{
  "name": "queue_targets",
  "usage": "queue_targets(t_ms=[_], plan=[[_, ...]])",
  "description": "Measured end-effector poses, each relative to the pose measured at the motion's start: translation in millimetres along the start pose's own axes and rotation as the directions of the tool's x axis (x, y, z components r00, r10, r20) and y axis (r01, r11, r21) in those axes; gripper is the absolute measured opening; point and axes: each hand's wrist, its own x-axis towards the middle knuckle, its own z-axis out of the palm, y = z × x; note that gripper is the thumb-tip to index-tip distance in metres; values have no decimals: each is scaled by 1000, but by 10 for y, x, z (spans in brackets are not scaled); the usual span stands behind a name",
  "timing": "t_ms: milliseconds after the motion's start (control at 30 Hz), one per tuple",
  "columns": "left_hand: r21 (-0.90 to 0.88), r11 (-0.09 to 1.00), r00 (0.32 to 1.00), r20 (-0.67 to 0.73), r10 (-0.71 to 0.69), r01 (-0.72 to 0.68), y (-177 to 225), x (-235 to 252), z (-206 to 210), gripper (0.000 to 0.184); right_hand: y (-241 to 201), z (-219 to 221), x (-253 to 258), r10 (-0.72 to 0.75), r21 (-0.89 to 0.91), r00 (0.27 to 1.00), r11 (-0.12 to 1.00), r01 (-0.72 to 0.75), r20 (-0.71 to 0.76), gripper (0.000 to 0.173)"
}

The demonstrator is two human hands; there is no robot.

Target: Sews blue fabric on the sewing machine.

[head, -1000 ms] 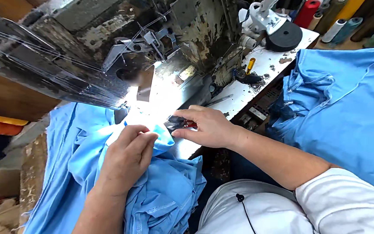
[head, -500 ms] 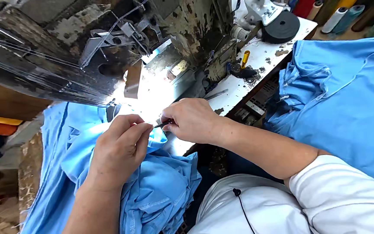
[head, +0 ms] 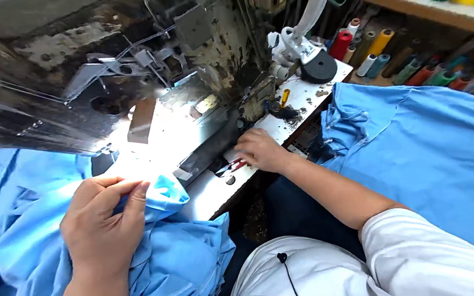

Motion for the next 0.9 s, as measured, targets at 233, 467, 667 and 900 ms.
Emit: queue_targets(t_ms=[233, 467, 667, 900], plan=[[-5, 993, 993, -38, -115, 115, -28, 47, -4, 27, 252, -241, 108, 172, -142, 956, 980, -142, 237, 13], [-51, 977, 974, -85, -209, 206, -174, -24, 47, 20, 445, -654, 74, 227, -299, 882, 949, -105, 412, 22], [-69, 977, 975, -75, -208, 203, -152, 0, 44, 16, -28, -923, 190, 127, -164, 968, 982, -92, 218, 29], [-78, 975, 974, -79, -212, 206, -124, -4, 15, 15, -738, -329, 934, -266, -220, 959, 946, 239, -101, 16]])
